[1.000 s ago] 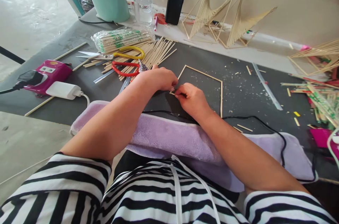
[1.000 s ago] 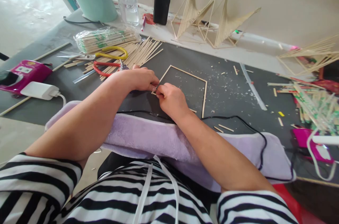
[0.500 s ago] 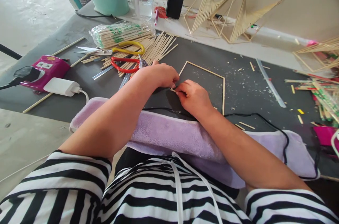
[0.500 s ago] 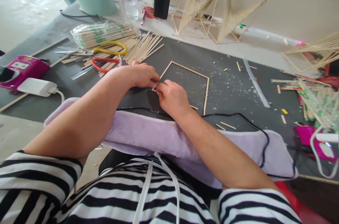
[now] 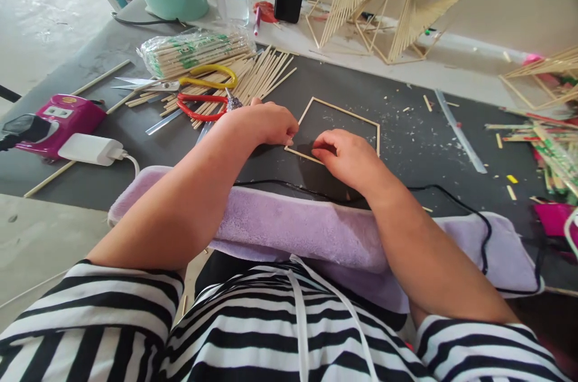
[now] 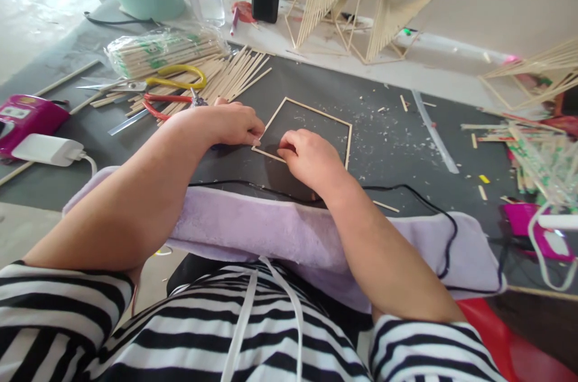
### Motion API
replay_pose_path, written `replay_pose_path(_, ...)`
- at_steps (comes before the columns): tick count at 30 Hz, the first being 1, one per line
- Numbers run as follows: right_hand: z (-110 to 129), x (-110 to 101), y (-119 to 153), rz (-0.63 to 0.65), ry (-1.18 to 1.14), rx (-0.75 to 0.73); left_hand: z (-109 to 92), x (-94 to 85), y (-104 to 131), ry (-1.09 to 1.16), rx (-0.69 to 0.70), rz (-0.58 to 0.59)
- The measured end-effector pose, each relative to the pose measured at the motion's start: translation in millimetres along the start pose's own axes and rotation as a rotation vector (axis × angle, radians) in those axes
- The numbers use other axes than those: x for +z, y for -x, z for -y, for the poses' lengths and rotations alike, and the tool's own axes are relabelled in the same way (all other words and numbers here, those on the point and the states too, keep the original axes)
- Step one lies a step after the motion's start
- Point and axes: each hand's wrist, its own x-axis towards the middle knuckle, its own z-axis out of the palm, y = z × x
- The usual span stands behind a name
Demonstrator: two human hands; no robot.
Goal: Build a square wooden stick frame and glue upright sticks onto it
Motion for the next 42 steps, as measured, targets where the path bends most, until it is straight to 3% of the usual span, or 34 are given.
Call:
replay_pose_path(7,12,14,2,-0.046,0.024,-0.163,1,1.8,-2,-0.025,0.000,-0.002)
replay_pose_path(18,11,26,-3,-0.102,-0.025,-0.208,2,3.9,-5,-0.047,0.008,-0.019)
replay_pose_path(42,20,17,-5,0.015,0.192,-0.279,2,4.7,-7,-0.018,-0.011,-0.004)
